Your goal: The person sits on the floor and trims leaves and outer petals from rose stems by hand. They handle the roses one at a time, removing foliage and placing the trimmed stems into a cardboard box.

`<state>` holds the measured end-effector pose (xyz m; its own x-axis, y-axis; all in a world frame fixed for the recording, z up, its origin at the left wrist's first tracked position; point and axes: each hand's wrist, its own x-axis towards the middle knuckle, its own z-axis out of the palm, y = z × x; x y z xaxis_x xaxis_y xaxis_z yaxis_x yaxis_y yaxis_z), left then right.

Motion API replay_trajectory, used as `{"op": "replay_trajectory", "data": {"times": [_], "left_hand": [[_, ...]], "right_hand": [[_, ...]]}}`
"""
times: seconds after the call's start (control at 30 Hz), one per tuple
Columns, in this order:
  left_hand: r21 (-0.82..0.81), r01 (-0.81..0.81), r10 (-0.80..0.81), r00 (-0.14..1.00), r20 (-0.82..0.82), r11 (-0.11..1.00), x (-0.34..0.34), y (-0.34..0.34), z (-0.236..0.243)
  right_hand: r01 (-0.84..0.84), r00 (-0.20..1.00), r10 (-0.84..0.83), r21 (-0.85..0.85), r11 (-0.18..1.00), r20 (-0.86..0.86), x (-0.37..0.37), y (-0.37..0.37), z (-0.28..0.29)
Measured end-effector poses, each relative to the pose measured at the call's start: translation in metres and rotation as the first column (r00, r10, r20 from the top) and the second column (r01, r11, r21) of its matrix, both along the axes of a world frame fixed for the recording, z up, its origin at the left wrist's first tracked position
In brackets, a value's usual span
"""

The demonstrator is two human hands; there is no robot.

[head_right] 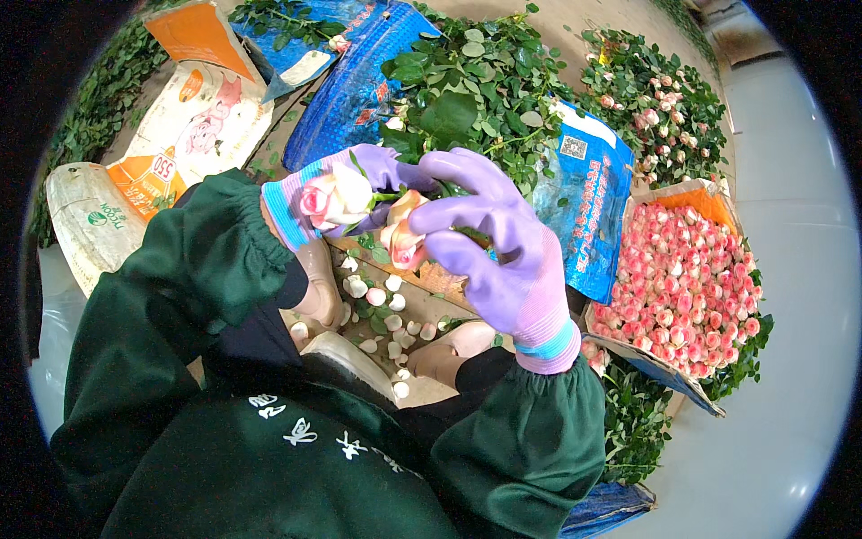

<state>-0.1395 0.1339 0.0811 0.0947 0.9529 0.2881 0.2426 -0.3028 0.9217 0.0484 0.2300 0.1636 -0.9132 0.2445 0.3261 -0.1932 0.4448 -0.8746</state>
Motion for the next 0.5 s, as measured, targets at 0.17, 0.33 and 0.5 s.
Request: {"op": "replay_trajectory", "data": {"times": [0.17,0.33,0.5], "left_hand": [[0.077,-0.025,0.055,0.904,-0.424,0.997,-0.003,-0.001,0.011],[-0.353,0.438,0.038,0.583,0.812,0.827,-0.001,-0.002,0.007],[-0.179,0.3,-0.122,0.761,0.638,0.937,-0.001,0.005,-0.002]], "right_hand": [[0.11,0.994,-0.088,-0.422,0.9,0.072,0.003,-0.003,0.0],[0.085,0.989,-0.134,-0.497,0.864,-0.064,0.0,-0.005,-0.002],[-0.008,0.985,-0.084,-0.523,0.852,-0.152,0.005,0.002,0.011]]}}
